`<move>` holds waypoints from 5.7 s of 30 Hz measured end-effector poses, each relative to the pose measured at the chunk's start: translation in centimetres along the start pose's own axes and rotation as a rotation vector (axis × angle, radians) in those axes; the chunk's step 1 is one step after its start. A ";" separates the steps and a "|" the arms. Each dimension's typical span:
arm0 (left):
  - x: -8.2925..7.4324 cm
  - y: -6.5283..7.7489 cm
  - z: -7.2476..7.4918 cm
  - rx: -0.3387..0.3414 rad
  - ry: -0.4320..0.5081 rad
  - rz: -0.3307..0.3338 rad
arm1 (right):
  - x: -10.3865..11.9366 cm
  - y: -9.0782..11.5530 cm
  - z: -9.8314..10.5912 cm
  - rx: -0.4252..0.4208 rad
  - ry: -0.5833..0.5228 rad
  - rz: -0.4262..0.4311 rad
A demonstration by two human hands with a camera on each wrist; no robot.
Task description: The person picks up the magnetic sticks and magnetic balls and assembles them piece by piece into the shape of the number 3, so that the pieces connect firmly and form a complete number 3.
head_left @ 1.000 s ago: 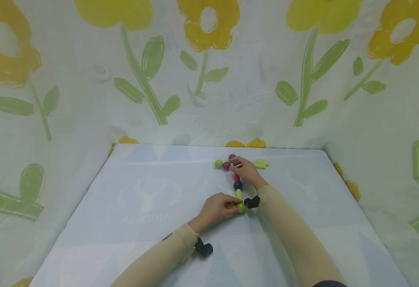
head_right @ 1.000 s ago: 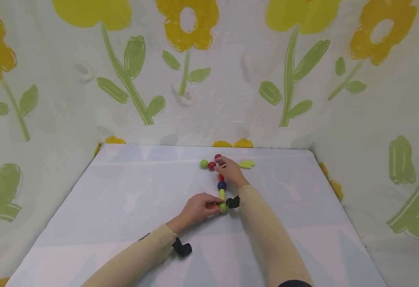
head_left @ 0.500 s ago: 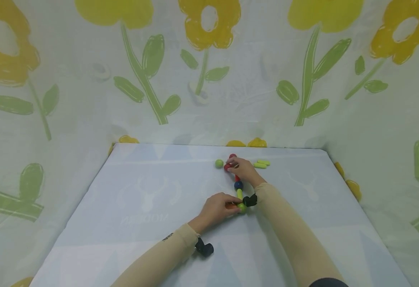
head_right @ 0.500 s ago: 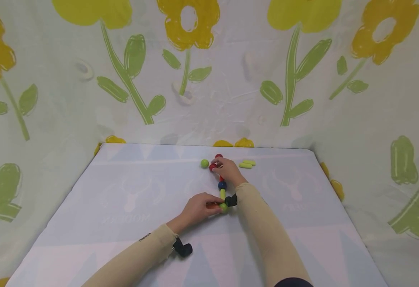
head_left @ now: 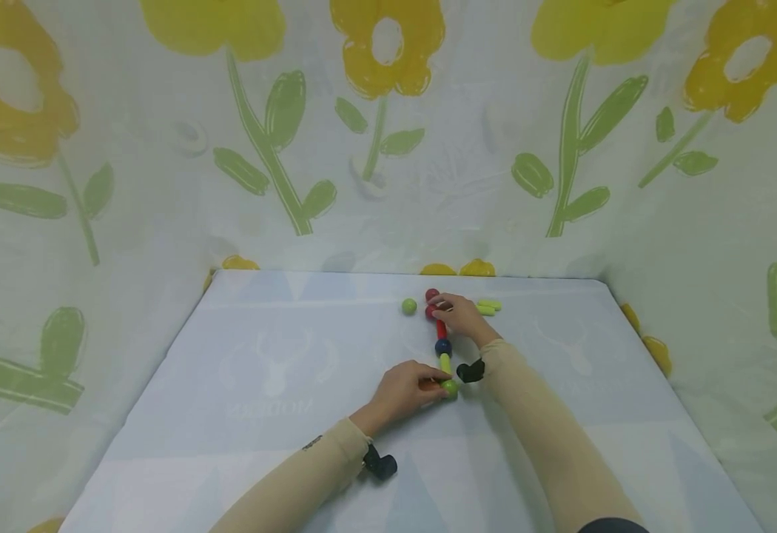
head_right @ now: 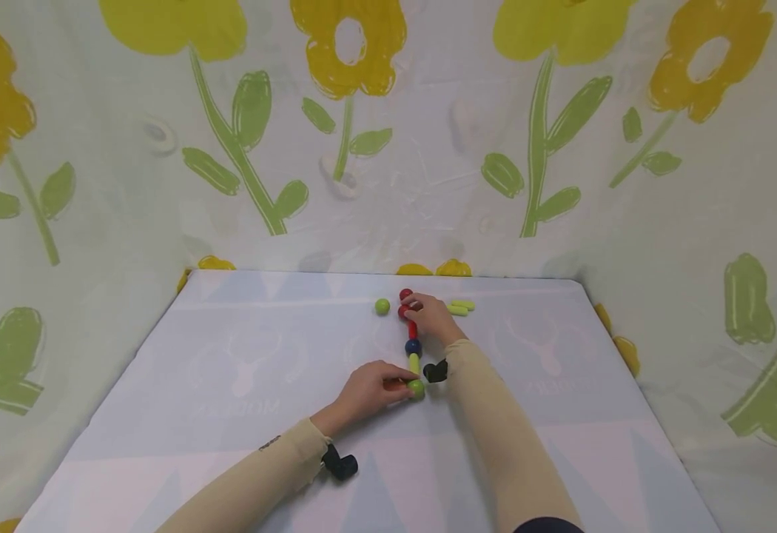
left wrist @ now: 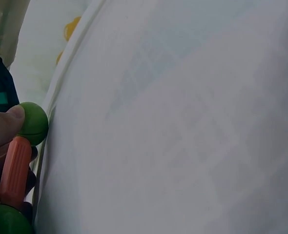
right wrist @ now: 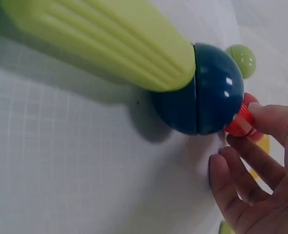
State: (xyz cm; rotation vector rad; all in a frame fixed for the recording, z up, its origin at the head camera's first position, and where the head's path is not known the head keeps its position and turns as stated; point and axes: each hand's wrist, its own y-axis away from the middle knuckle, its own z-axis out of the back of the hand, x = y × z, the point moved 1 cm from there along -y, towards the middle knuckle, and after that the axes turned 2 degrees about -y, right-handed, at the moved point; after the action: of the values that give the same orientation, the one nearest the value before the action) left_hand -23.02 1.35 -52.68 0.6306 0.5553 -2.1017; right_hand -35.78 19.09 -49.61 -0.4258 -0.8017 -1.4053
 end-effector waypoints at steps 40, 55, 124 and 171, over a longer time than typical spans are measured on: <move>0.0 0.0 -0.2 0.000 -0.010 0.006 | -1.7 0.8 0.8 -0.007 -0.024 0.005; -0.1 0.1 -0.2 -0.007 -0.003 -0.006 | -2.1 0.6 0.8 -0.023 -0.027 -0.004; -0.2 0.2 -0.2 0.002 0.000 0.017 | -6.8 3.9 4.6 -0.174 0.201 0.034; 0.0 0.2 0.0 0.002 0.016 0.018 | -1.0 2.1 3.7 -0.119 0.198 0.250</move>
State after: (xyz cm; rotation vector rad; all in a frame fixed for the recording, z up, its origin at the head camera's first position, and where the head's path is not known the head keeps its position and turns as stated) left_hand -22.85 1.26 -52.69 0.6520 0.5539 -2.0820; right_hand -34.57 22.71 -47.46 -0.4542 -0.4873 -1.2418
